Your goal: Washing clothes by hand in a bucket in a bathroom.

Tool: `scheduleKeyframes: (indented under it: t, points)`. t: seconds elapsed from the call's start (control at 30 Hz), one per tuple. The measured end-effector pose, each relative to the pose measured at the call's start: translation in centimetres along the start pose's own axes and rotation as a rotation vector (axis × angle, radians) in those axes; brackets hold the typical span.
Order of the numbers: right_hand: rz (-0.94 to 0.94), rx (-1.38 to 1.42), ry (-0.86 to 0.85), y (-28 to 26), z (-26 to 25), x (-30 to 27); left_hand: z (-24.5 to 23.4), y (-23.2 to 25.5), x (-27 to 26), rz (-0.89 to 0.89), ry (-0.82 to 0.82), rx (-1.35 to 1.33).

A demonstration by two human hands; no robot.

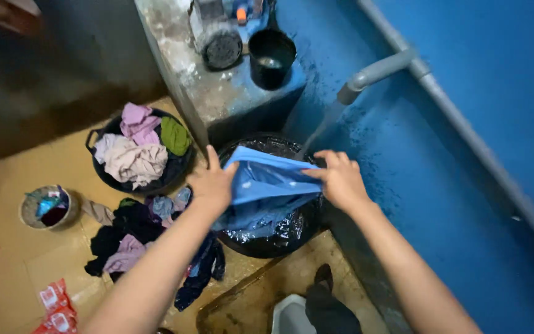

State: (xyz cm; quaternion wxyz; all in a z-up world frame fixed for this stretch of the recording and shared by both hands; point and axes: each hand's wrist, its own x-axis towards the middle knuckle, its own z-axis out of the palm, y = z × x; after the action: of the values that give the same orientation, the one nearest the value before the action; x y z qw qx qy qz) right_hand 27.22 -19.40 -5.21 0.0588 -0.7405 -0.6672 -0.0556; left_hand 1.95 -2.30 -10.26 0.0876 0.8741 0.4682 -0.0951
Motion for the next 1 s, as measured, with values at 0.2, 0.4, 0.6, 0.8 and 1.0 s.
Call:
scheduleKeyframes:
  t: [0.2, 0.4, 0.6, 0.8, 1.0]
  points:
    - [0.500, 0.137, -0.816, -2.1, 12.8, 2.7, 13.0, 3.1, 2.4, -0.244, -0.569, -0.298]
    - [0.454, 0.317, -0.777, -2.6, 37.8, -0.7, 28.4, 4.7, 4.0, -0.451, -0.493, -0.500]
    - [0.606, 0.321, -0.674, -3.5, 45.3, -2.7, 33.0, 5.4, 6.9, -0.285, -0.379, -0.441]
    - [0.030, -0.274, -0.547, 2.6, 59.7, -9.2, 48.2, 6.5, 11.7, -0.090, -0.187, -0.461]
    - [0.152, -0.167, -0.809, 0.1, 53.9, -7.1, 43.5, 6.8, 8.9, 0.277, -0.181, -0.440]
